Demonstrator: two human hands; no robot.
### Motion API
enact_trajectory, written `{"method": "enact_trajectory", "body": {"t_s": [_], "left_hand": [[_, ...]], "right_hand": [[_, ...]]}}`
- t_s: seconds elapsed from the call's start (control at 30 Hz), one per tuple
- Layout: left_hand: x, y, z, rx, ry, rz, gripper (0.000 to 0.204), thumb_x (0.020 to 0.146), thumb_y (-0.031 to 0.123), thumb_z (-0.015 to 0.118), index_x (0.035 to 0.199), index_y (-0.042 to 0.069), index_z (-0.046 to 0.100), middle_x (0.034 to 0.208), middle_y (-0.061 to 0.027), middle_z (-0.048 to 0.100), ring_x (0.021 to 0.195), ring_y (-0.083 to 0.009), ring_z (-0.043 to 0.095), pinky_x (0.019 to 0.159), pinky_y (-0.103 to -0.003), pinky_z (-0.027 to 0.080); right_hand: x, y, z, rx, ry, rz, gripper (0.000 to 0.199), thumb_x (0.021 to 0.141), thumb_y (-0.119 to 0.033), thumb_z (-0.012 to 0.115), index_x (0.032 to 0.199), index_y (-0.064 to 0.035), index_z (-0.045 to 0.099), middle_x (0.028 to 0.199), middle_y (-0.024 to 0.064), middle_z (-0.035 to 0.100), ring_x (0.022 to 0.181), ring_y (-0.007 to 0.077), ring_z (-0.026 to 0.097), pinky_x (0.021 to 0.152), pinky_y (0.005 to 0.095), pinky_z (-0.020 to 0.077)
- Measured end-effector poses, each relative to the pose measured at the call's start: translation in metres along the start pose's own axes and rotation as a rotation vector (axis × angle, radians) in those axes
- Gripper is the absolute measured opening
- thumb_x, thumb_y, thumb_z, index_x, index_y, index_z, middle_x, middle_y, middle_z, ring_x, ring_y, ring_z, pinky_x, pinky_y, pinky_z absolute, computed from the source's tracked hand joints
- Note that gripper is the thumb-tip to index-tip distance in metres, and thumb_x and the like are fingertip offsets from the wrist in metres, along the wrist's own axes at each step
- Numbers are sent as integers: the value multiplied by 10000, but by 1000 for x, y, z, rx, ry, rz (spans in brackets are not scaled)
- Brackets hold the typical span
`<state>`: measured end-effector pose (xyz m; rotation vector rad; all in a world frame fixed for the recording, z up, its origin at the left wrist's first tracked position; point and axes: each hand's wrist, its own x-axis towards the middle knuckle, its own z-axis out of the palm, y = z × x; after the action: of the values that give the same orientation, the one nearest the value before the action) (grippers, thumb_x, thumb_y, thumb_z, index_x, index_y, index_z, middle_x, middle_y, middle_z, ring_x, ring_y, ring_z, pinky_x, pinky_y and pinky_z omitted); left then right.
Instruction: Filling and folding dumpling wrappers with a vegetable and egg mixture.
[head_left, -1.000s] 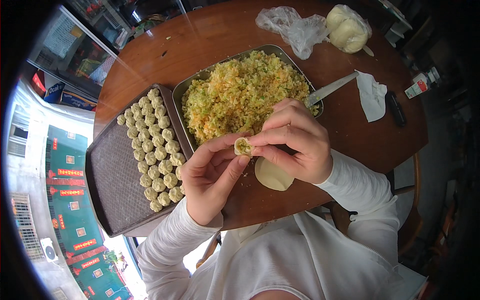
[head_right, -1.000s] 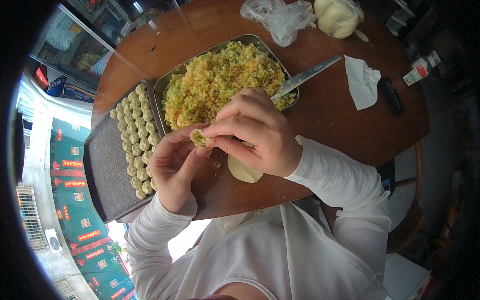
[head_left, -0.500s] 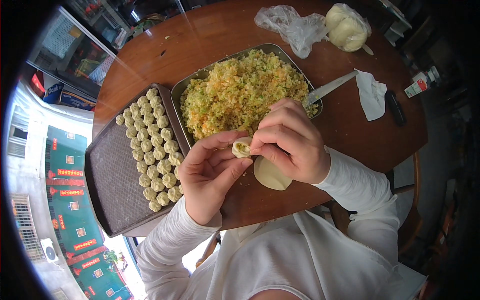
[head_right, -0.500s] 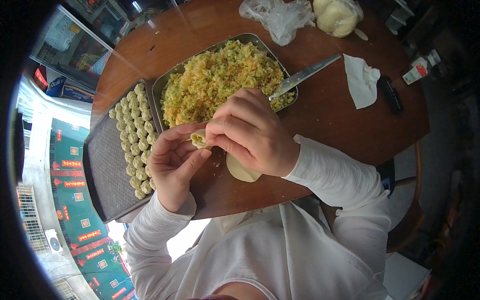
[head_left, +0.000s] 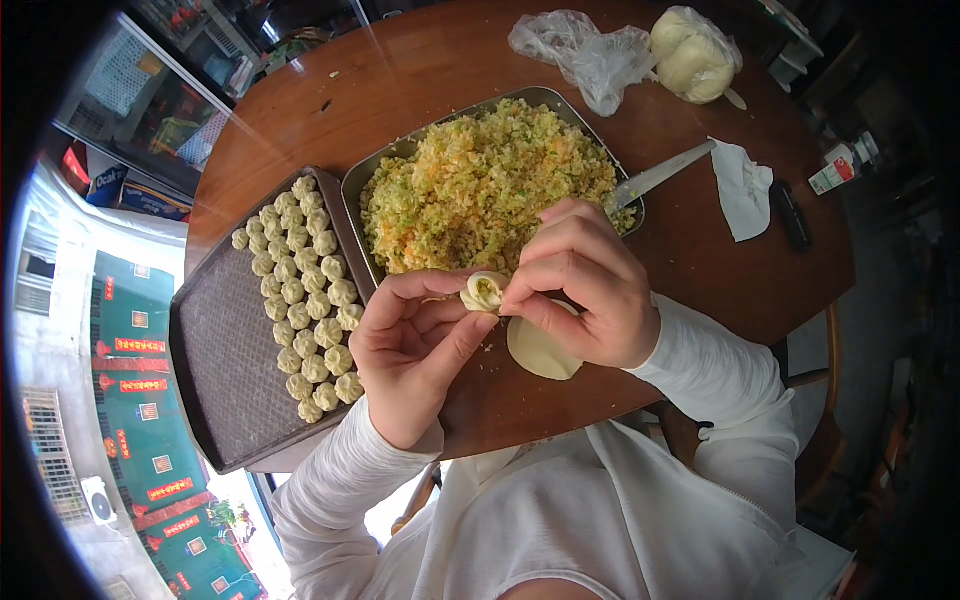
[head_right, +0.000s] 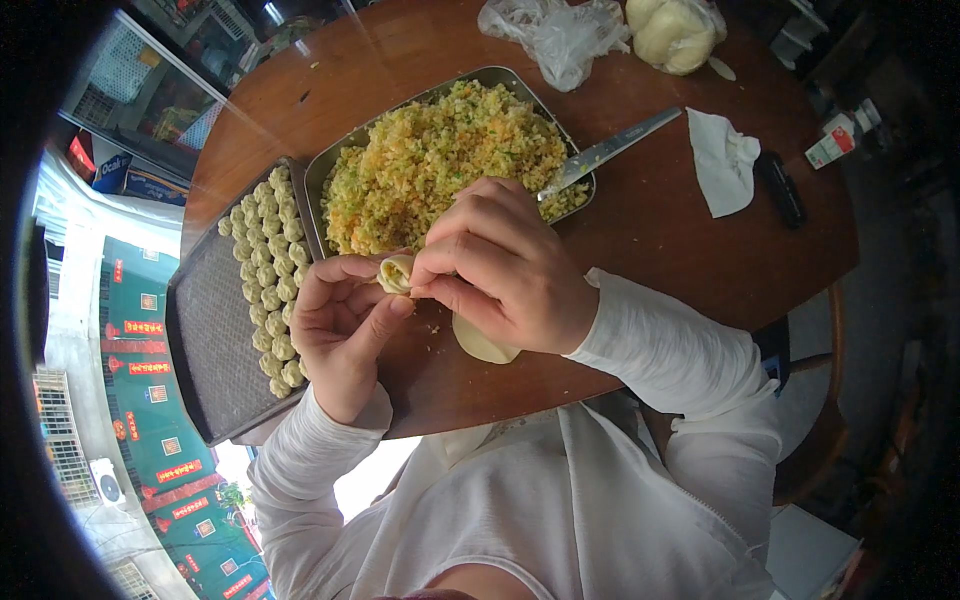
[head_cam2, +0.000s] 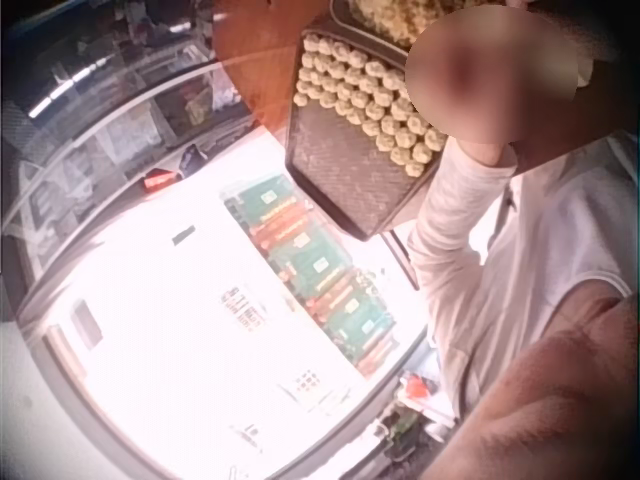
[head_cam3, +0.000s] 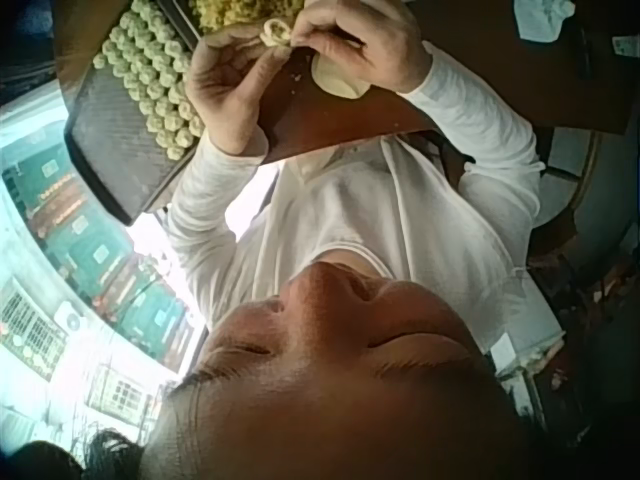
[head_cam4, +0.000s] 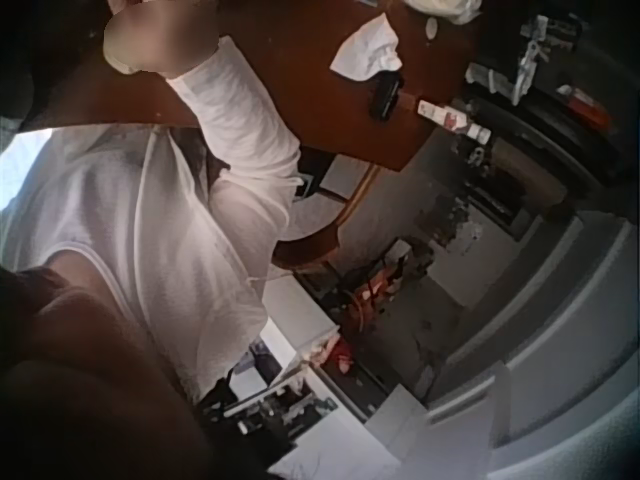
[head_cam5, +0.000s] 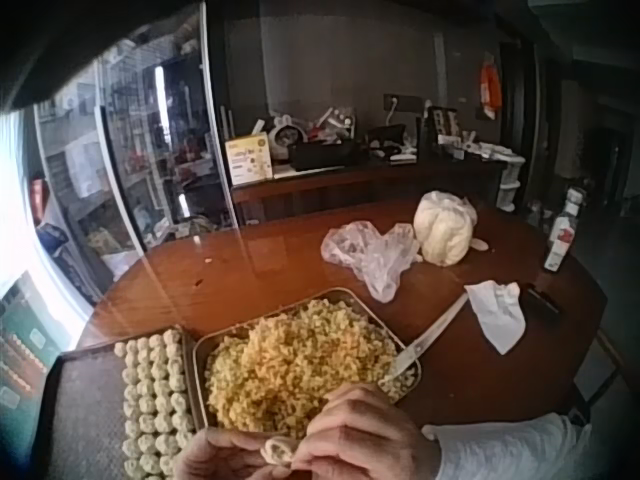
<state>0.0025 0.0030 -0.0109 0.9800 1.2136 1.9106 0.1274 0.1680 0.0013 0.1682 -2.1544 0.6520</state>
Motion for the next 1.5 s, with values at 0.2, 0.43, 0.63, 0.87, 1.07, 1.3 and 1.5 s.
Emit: {"method": "enact_trajectory", "body": {"t_s": [0.2, 0.43, 0.63, 0.87, 1.07, 1.3, 1.5], "left_hand": [[-2, 1, -1, -11, 6, -20, 330, 864, -141, 637, 1157, -49, 516, 1171, -169, 640, 1069, -211, 660, 919, -291, 556], [-1, 2, 0, -20, 6, -39, 326, 865, -141, 635, 1161, -54, 530, 1173, -168, 640, 1075, -209, 657, 927, -297, 554], [0, 1, 1, -55, -13, -27, 353, 856, -148, 640, 1178, -60, 526, 1184, -180, 636, 1093, -234, 654, 942, -314, 554], [0, 1, 0, 5, -29, -16, 345, 857, -149, 641, 1172, -65, 530, 1197, -189, 630, 1112, -244, 647, 959, -329, 552], [-1, -2, -1, 29, -50, 7, 334, 858, -143, 646, 1164, -65, 537, 1196, -190, 632, 1110, -239, 647, 960, -327, 552], [-1, -3, -3, -18, -1, 16, 316, 870, -130, 640, 1162, -60, 541, 1199, -190, 633, 1086, -227, 657, 935, -313, 554], [-1, -2, 0, 8, 4, 23, 302, 877, -116, 643, 1157, -59, 544, 1179, -177, 644, 1063, -220, 665, 908, -301, 553]], "right_hand": [[2, -3, -1, 2, 31, 54, 301, 726, -88, 801, 1010, -82, 701, 911, 46, 593, 842, 235, 559, 789, 380, 458], [2, -1, -1, 16, 17, 19, 262, 724, -55, 805, 970, -74, 714, 888, 49, 600, 819, 233, 565, 785, 382, 475], [-1, 4, 0, 17, 29, -27, 261, 738, -75, 771, 985, -120, 698, 887, 23, 582, 808, 233, 548, 766, 367, 420], [-1, 1, -1, -12, 1, -1, 185, 746, -50, 759, 906, -102, 680, 884, 36, 582, 820, 240, 556, 804, 401, 450], [0, -1, 2, -38, -37, -4, 176, 780, -81, 707, 936, -116, 633, 916, 26, 566, 845, 244, 545, 808, 389, 411], [0, -1, 3, 1, -16, -3, 146, 796, -95, 715, 923, -115, 647, 916, 29, 568, 848, 246, 545, 813, 387, 415], [-1, 2, 2, 39, -25, 19, 169, 776, -90, 743, 914, -116, 650, 904, 35, 579, 841, 244, 550, 805, 384, 420]]}}
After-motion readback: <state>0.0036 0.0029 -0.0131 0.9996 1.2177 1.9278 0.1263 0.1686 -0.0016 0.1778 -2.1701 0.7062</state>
